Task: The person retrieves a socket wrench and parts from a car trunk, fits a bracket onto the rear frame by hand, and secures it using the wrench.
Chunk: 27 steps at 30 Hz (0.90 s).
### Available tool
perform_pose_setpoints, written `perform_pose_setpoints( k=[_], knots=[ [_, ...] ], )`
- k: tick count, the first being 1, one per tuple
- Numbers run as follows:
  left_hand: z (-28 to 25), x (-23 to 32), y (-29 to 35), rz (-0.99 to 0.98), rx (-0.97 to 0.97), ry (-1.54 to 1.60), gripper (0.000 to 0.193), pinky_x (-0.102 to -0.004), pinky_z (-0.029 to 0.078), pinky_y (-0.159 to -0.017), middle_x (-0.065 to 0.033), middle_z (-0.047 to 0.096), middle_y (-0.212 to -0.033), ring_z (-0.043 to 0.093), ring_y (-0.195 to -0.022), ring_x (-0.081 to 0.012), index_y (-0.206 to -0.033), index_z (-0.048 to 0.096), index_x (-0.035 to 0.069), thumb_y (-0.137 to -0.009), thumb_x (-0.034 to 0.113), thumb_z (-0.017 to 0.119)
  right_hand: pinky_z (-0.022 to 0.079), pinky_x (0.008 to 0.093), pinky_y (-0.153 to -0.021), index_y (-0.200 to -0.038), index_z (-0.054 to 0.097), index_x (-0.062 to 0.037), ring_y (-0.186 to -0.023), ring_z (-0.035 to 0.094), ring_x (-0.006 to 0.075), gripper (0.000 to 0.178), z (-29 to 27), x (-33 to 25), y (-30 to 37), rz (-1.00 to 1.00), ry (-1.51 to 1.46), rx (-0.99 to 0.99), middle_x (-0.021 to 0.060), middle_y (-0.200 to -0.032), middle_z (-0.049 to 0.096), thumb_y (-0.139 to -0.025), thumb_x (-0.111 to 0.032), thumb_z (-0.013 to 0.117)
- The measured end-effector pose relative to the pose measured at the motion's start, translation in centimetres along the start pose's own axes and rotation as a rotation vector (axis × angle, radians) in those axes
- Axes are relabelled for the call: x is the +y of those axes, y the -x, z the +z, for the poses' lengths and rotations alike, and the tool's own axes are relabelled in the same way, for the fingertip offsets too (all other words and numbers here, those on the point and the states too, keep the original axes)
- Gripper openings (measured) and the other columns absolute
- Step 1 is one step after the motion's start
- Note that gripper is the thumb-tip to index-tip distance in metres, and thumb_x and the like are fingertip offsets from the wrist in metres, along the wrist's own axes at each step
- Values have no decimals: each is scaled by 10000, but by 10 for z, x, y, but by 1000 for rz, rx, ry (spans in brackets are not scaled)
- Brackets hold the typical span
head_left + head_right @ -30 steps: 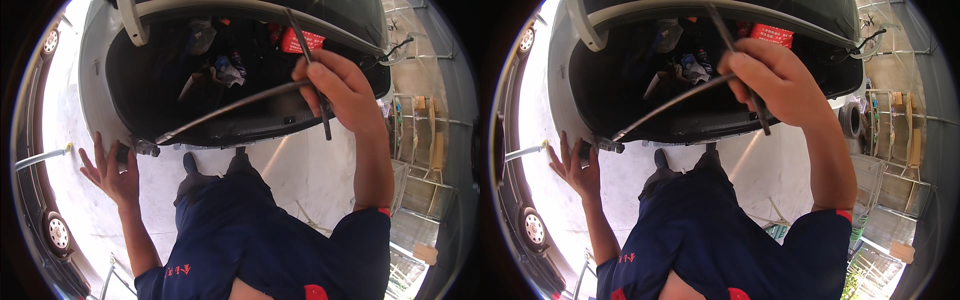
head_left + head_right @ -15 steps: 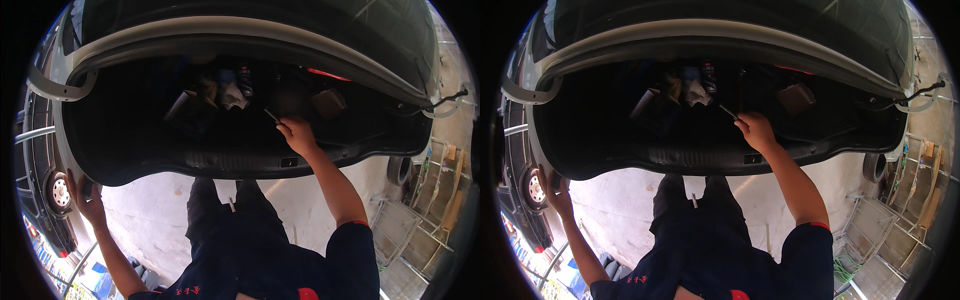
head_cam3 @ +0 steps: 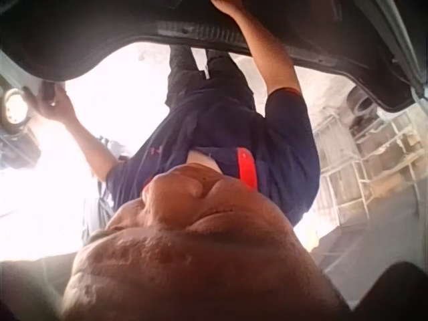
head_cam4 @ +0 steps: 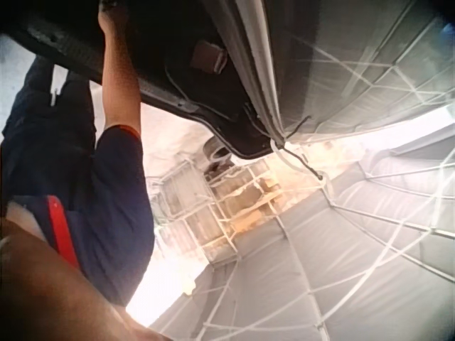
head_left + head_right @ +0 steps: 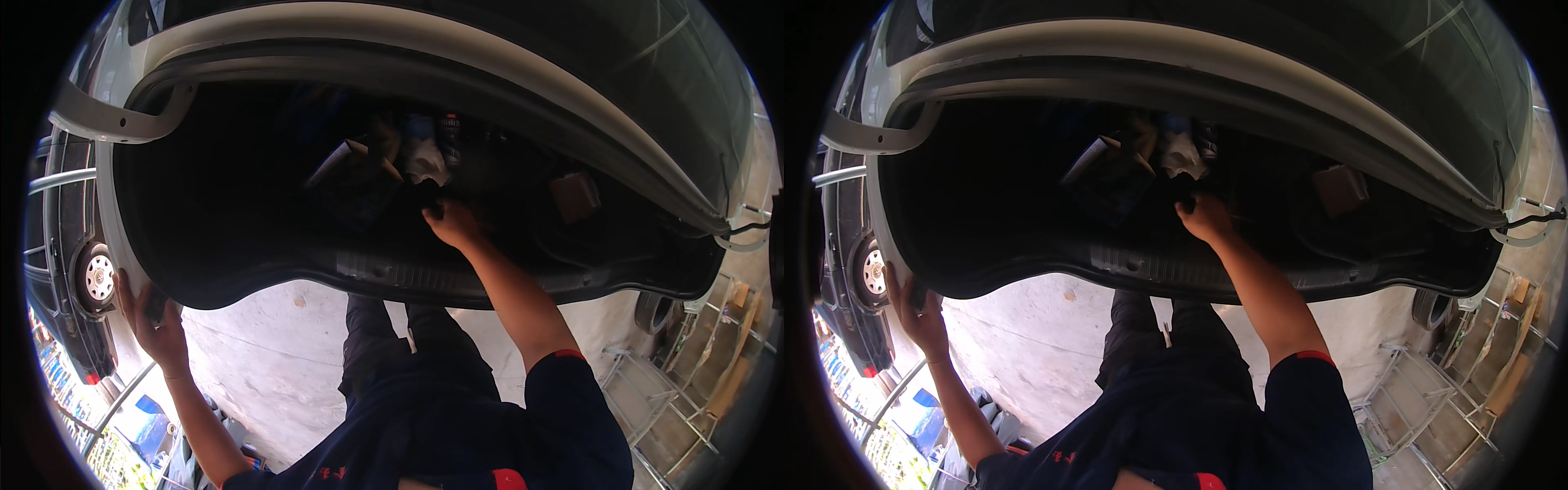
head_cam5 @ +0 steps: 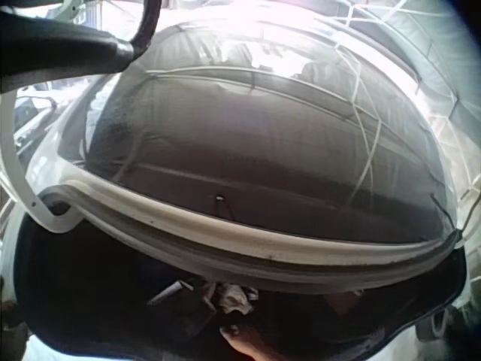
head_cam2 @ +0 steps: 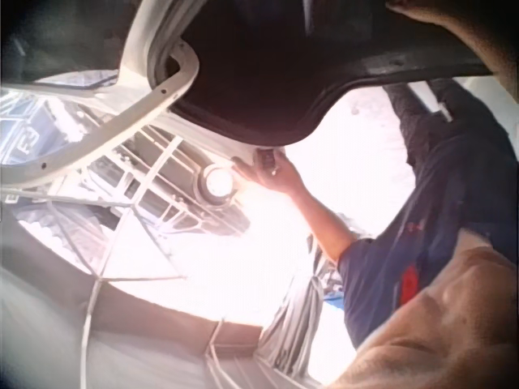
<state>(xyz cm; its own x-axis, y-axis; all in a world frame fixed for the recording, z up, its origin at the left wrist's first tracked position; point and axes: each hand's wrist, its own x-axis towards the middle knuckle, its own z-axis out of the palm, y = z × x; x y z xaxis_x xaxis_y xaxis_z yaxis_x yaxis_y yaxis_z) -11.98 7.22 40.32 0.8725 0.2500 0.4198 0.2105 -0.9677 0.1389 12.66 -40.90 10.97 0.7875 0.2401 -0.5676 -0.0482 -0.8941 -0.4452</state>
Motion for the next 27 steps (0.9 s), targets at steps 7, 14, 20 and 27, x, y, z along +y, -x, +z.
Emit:
perform_pose_setpoints(
  k=[7, 14, 20, 27],
  knots=[
    [12, -1, -5, 58, 23, 35, 406, -546, 330, -1273, -153, 482, -1656, 386, -1567, -407, -1327, 665, 71, -929, 24, 729, 660, 440, -721, -1576, 464, -116, -998, 725, 326, 650, 79, -97, -41, 453, -821, -369, 157, -1418, 591, -1033, -394, 685],
    [0, -16, 1, 128, -13, -75, 454, -638, 321, -1264, -176, 450, -1666, 350, -1572, -461, -1423, 601, 154, -993, 239, 723, 668, 375, -591, -1247, 632, 20, -744, 753, 264, 312, 25, -53, -9, 514, -828, -259, 153, -993, 735, -1002, -173, 627],
    [-8, 20, 16, 170, 229, -52, 548, -658, 435, -1187, -227, 442, -1599, 480, -1473, -436, -1473, 502, 73, -1046, 410, 573, 684, 404, -699, -1230, 682, 16, -891, 754, 250, 372, -105, 54, 75, 516, -743, -26, 137, -1084, 725, -964, -244, 687],
    [119, 175, 26, 85, -479, 703, 373, -442, 557, -994, -156, 734, -1242, 725, -1090, -326, -1241, 687, 33, -872, 73, 714, 682, 364, -701, -1254, 650, 0, -880, 759, 237, 373, -121, 128, 147, 568, -920, 211, 115, -1113, 723, -948, -213, 664]
  ],
)
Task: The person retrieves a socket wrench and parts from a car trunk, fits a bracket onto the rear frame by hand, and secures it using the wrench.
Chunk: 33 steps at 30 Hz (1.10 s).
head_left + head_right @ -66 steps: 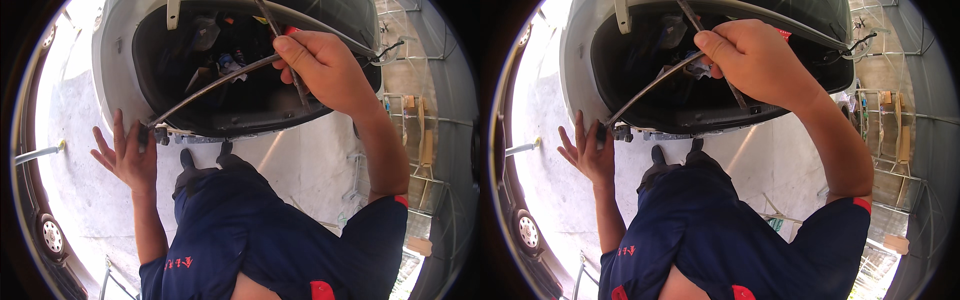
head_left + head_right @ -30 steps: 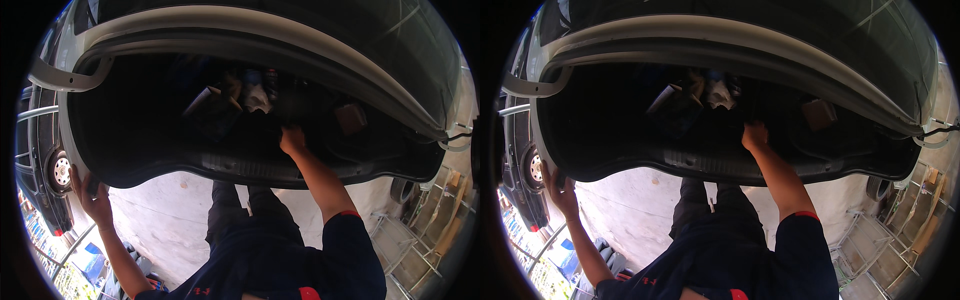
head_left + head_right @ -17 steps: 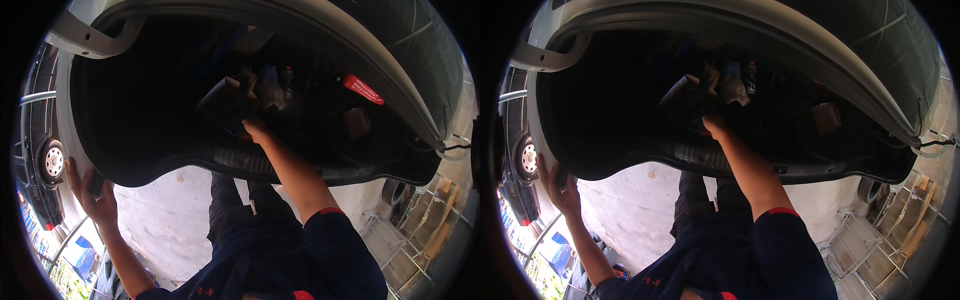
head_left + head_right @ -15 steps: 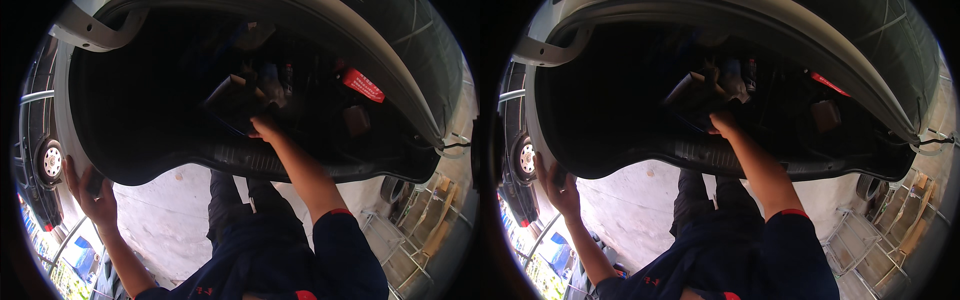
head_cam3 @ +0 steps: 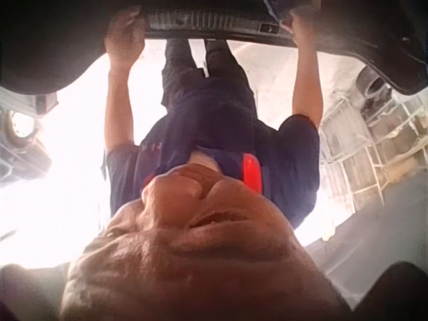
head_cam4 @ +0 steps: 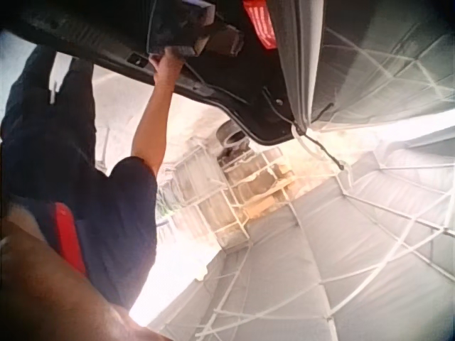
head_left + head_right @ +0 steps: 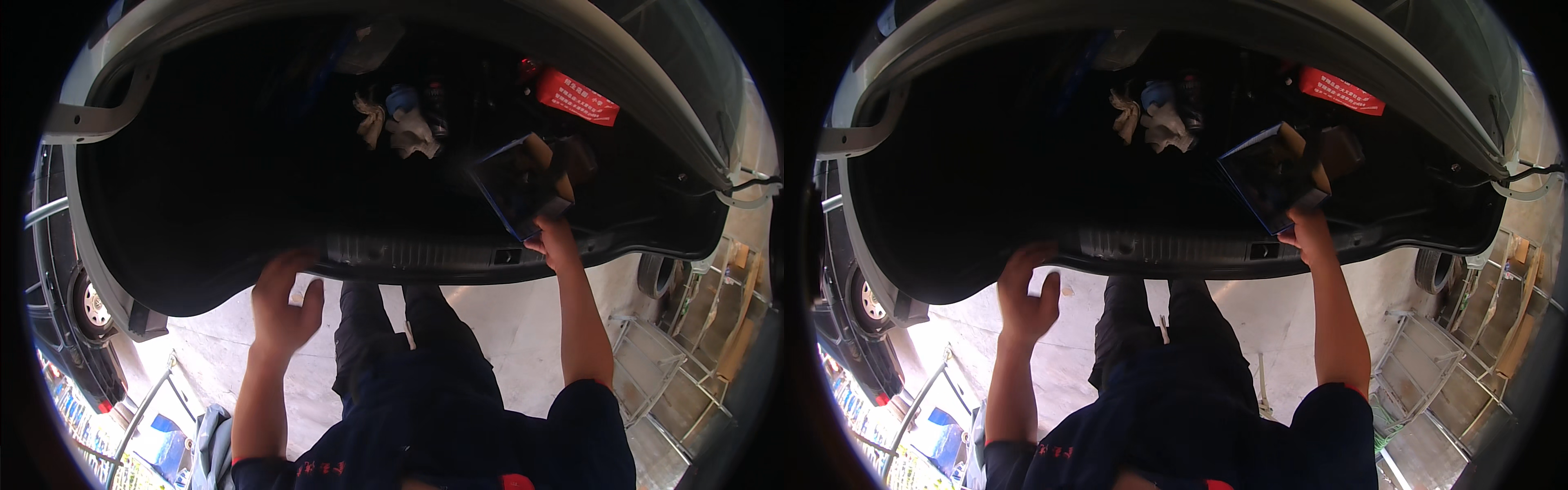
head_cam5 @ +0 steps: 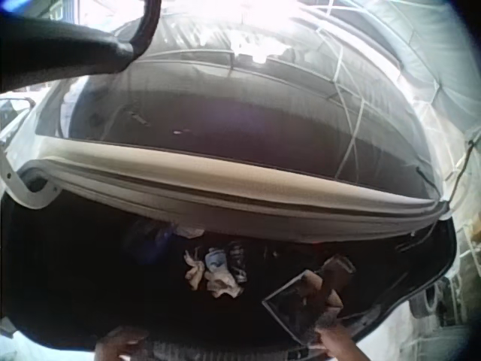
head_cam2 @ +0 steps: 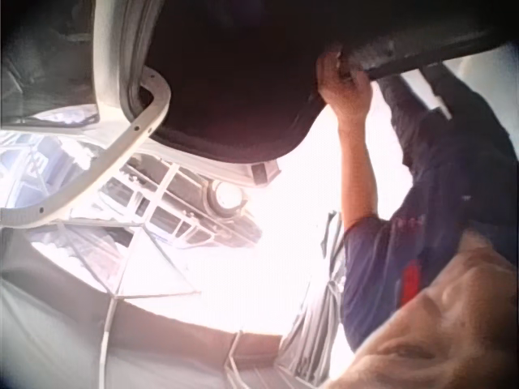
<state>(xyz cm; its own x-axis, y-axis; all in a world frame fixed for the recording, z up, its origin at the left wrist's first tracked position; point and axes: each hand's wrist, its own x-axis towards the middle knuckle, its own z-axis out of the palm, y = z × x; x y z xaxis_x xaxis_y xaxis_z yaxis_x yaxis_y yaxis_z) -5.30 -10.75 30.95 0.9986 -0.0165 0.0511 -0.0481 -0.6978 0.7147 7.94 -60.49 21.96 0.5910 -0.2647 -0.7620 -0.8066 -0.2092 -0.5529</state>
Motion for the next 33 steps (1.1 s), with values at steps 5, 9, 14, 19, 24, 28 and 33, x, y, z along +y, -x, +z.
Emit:
perform_pose_setpoints(
  k=[5, 9, 14, 19, 24, 28, 33],
  knots=[
    [111, -167, -133, -758, 256, 850, 423, -377, 557, -909, -90, 693, -1236, 672, -1076, -234, -1425, 625, 94, -1068, 319, 616, 684, 388, -710, -1344, 576, -32, -945, 763, 245, 378, -14, 44, 15, 48, -297, -50, 100, -1178, 715, -1008, -199, 617],
    [143, -245, -229, -1125, 460, 1062, 499, -398, 528, -1081, -100, 641, -1405, 565, -1364, -230, -1507, 546, 111, -1111, 414, 517, 689, 385, -720, -1381, 556, -23, -1009, 758, 252, 406, -33, 63, 34, 8, -360, -96, 120, -1228, 708, -1005, -172, 595],
    [143, -287, -259, -1061, 503, 1275, 515, -428, 525, -1055, -87, 628, -1416, 594, -1297, -248, -1485, 557, 133, -1098, 469, 508, 689, 401, -715, -1456, 480, 8, -996, 759, 273, 538, -37, 60, 62, -16, -402, 8, 177, -1244, 686, -947, -125, 591],
    [141, -286, -272, -674, 422, 1426, 533, -458, 523, -1028, -74, 614, -1426, 624, -1229, -265, -1463, 568, 155, -1085, 524, 499, 691, 408, -738, -1445, 485, 19, -999, 761, 271, 537, -54, 65, 68, -4, -384, -8, 166, -1237, 689, -934, -112, 585],
    [130, -274, -278, -749, 330, 1668, 446, -499, 627, -926, -57, 697, -1316, 699, -1148, -276, -1339, 640, 175, -1028, 494, 616, 690, 411, -732, -1411, 518, 20, -990, 766, 261, 494, -46, 56, 67, -33, -415, -25, 156, -1209, 702, -938, -108, 578],
    [172, -207, -271, -705, 407, 1537, 464, -470, 644, -901, -65, 709, -1282, 709, -1127, -277, -1365, 605, 150, -1010, 446, 648, 688, 413, -729, -1385, 551, 12, -968, 771, 260, 459, -40, 53, 63, -17, -400, -42, 148, -1187, 713, -942, -106, 575],
    [217, -33, -193, -806, 304, 1669, 605, -458, 612, -1020, -147, 630, -1374, 662, -1216, -313, -1483, 478, 90, -983, 335, 716, 681, 421, -732, -1333, 602, -22, -962, 765, 248, 402, -55, 54, 62, -26, -405, -6, 114, -1130, 729, -941, -114, 595]
  ],
)
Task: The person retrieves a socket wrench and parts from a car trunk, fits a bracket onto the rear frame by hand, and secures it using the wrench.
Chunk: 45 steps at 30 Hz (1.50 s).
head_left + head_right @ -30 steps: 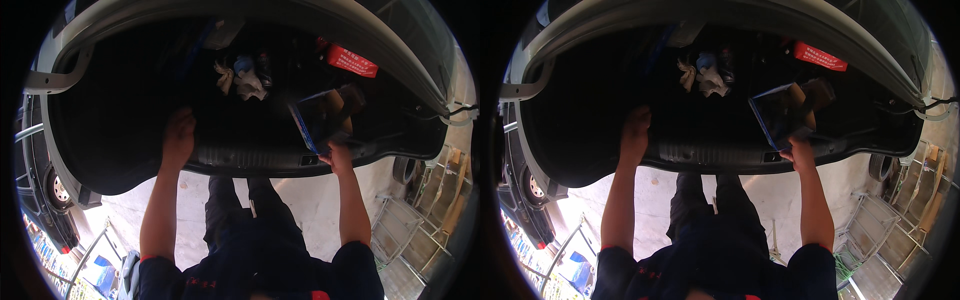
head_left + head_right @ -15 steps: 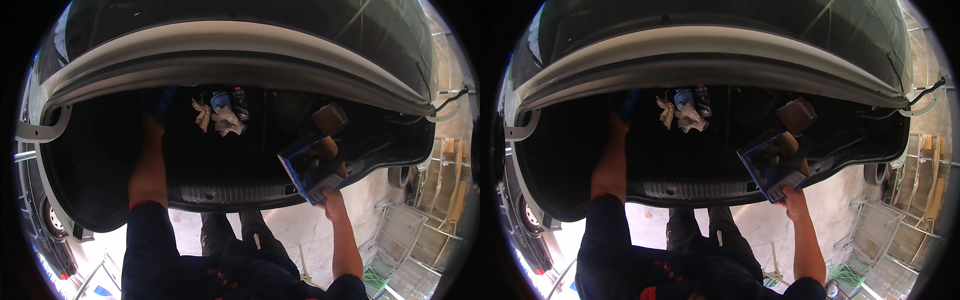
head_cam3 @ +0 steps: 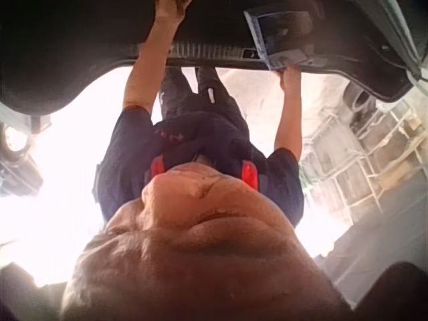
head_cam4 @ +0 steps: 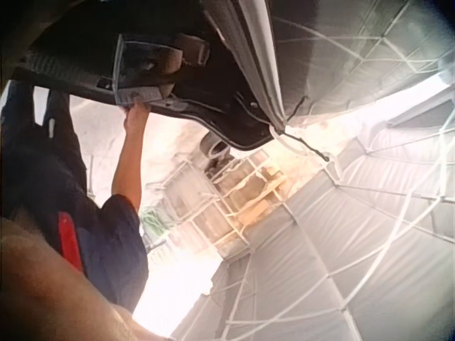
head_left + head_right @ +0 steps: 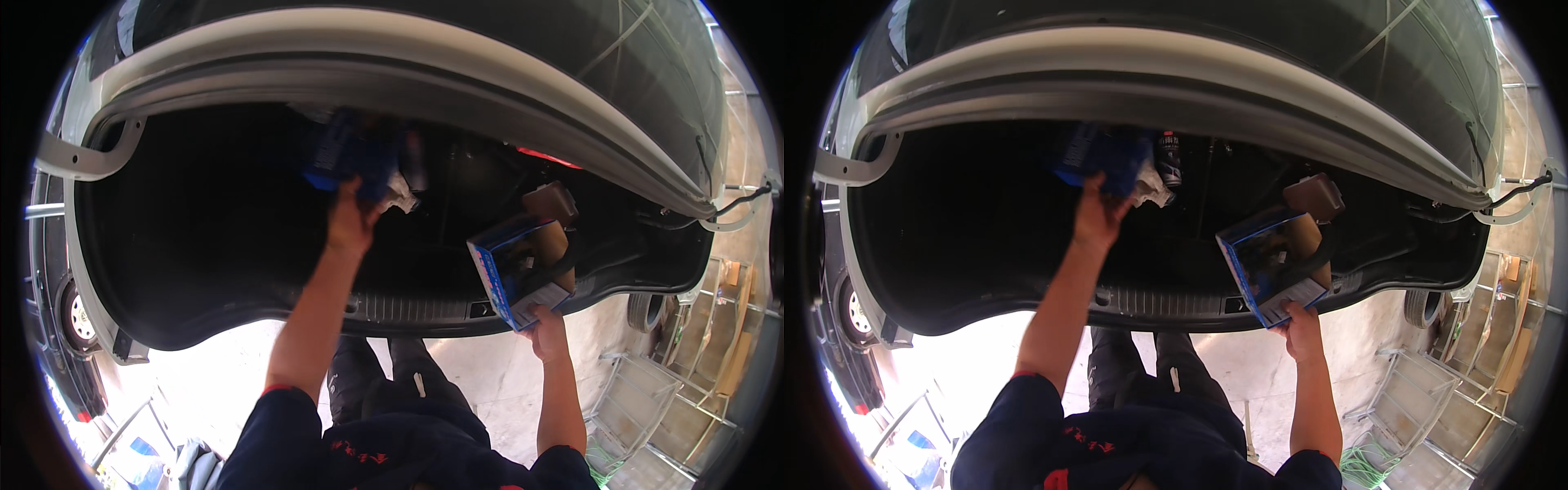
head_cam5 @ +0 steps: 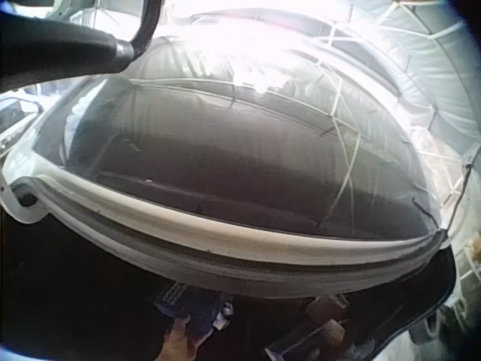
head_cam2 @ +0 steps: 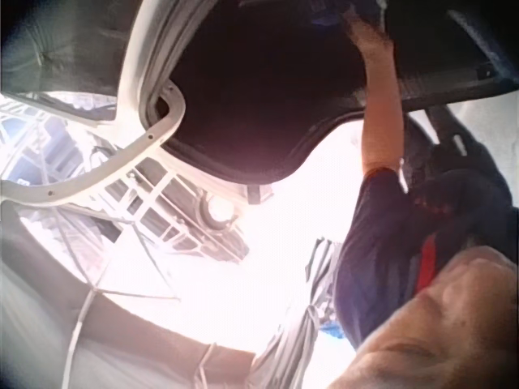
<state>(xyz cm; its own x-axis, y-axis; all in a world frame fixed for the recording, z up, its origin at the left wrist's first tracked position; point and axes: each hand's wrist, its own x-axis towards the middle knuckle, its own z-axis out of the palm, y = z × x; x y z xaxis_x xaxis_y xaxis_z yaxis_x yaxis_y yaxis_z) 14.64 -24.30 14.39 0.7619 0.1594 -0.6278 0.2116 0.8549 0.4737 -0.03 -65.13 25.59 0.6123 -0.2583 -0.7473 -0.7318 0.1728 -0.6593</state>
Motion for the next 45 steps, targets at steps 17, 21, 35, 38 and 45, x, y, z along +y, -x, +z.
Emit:
perform_pose_setpoints(
  k=[17, 21, 35, 38, 45],
  knots=[
    [-22, -95, 93, -334, -134, -135, 466, -367, 580, -938, -44, 648, -1187, 668, -1011, -161, -1362, 587, 73, -991, 331, 701, 663, 329, -606, -1208, 627, -33, -852, 772, 203, 268, -46, 10, 16, -54, -17, 107, 94, -1050, 753, -1024, -202, 533],
    [-31, -65, 76, -239, -77, -132, 522, -358, 573, -942, -94, 646, -1215, 669, -1046, -189, -1408, 544, 14, -1023, 353, 636, 663, 326, -607, -1222, 626, -16, -833, 767, 196, 289, -38, 12, 18, -86, -21, 53, 97, -1041, 747, -1016, -206, 558],
    [-44, -11, 77, -62, 26, -204, 567, -375, 538, -990, -97, 651, -1282, 643, -1168, -216, -1418, 515, 66, -1020, 442, 664, 655, 342, -661, -1261, 628, -5, -860, 748, 188, 344, 6, 10, 24, -31, 43, 44, 84, -1057, 735, -989, -215, 618],
    [-43, -28, 90, -186, 15, -171, 459, -364, 558, -906, -42, 669, -1212, 655, -1043, -166, -1354, 593, 97, -995, 370, 682, 633, 364, -647, -1253, 622, -9, -900, 737, 201, 367, 15, 4, 27, -46, 93, 54, 87, -1073, 719, -979, -252, 604],
    [-32, -48, 102, -235, -76, -307, 342, -307, 521, -770, -8, 633, -979, 605, -862, -133, -1212, 651, 87, -983, 341, 682, 644, 339, -657, -1230, 636, -24, -792, 743, 188, 334, 14, 8, 25, -39, 33, 50, 83, -1010, 740, -990, -256, 616]
  ],
)
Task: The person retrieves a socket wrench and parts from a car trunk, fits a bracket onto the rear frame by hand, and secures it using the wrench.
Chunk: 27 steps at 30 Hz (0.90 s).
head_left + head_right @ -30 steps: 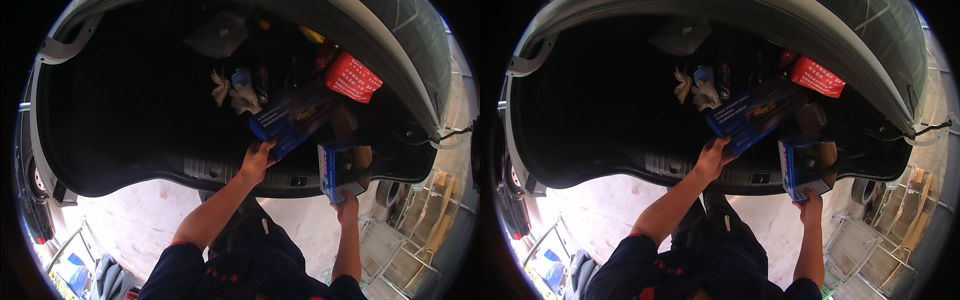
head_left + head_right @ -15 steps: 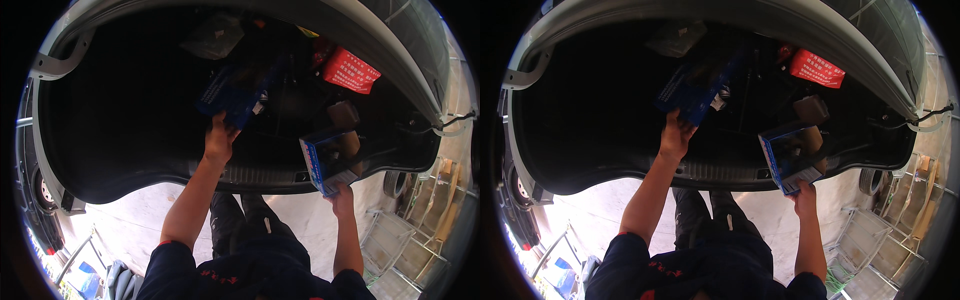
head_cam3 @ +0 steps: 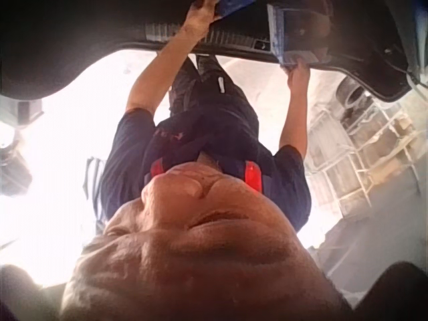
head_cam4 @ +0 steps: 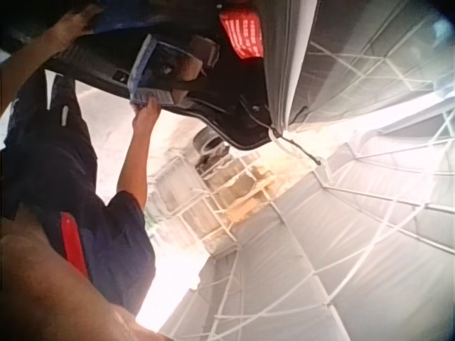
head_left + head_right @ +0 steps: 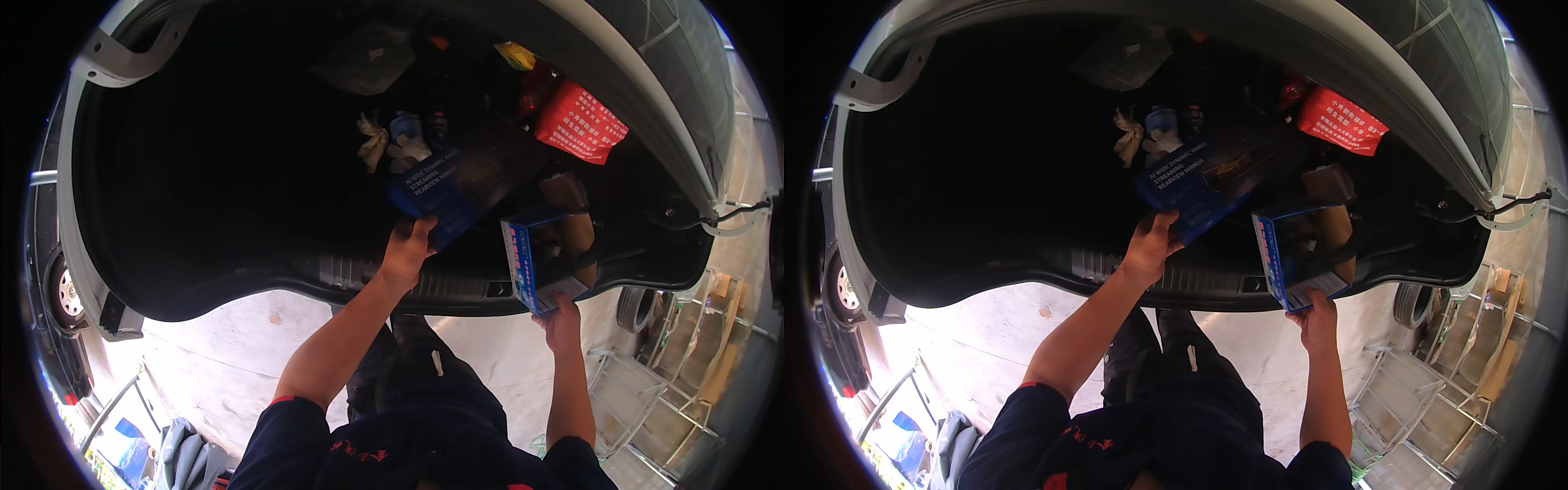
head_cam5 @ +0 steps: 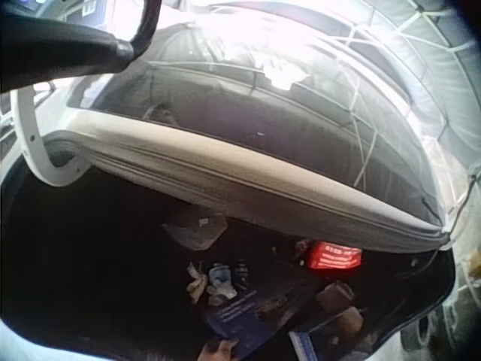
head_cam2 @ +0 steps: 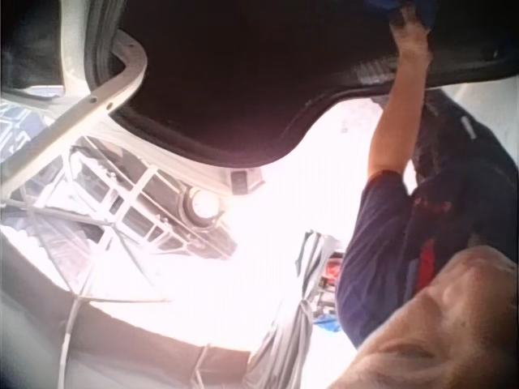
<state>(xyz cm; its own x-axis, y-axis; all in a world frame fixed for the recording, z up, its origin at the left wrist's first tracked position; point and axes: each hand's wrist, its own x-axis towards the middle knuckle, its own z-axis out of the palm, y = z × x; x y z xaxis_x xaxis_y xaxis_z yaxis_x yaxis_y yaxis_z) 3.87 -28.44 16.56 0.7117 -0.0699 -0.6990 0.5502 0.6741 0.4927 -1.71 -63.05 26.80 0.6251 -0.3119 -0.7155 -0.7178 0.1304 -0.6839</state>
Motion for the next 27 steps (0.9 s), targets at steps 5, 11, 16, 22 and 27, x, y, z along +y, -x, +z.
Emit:
perform_pose_setpoints(
  k=[5, 11, 16, 22, 27],
  knots=[
    [-2, -2, 1, 56, -13, -55, 368, -292, 497, -721, -22, 625, -948, 582, -823, -126, -1197, 644, 42, -979, 336, 683, 641, 332, -663, -1170, 641, -34, -790, 747, 196, 284, -2, 8, -5, 18, -34, -18, 94, -971, 748, -1008, -262, 595],
    [-12, -7, 8, 60, 29, -23, 420, -299, 505, -742, -46, 641, -1029, 589, -854, -139, -1232, 645, 32, -967, 354, 695, 640, 320, -662, -1160, 639, -32, -799, 756, 216, 308, 7, 11, -9, 13, -36, 18, 113, -965, 762, -1032, -301, 563],
    [-36, -8, -14, 72, 62, 102, 391, -327, 534, -840, -63, 658, -1124, 625, -978, -174, -1217, 689, 49, -970, 351, 714, 643, 325, -673, -1174, 646, -42, -822, 760, 215, 316, 4, 13, -13, 30, -22, 2, 115, -985, 762, -1042, -316, 558],
    [-88, 52, -60, 314, -10, 73, 505, -420, 527, -1041, -129, 556, -1501, 599, -1300, -264, -1532, 491, 124, -1127, 424, 468, 653, 344, -707, -1245, 642, -38, -893, 763, 206, 367, 13, 19, -16, 21, 72, -27, 83, -1053, 753, -1021, -329, 617],
    [-79, 123, -106, 327, 100, 115, 492, -389, 527, -980, -81, 598, -1446, 617, -1231, -242, -1506, 511, 162, -1121, 468, 487, 666, 375, -750, -1315, 611, -17, -1018, 759, 234, 451, 33, 18, -17, -40, 107, -33, 115, -1131, 725, -987, -323, 659]
  ],
)
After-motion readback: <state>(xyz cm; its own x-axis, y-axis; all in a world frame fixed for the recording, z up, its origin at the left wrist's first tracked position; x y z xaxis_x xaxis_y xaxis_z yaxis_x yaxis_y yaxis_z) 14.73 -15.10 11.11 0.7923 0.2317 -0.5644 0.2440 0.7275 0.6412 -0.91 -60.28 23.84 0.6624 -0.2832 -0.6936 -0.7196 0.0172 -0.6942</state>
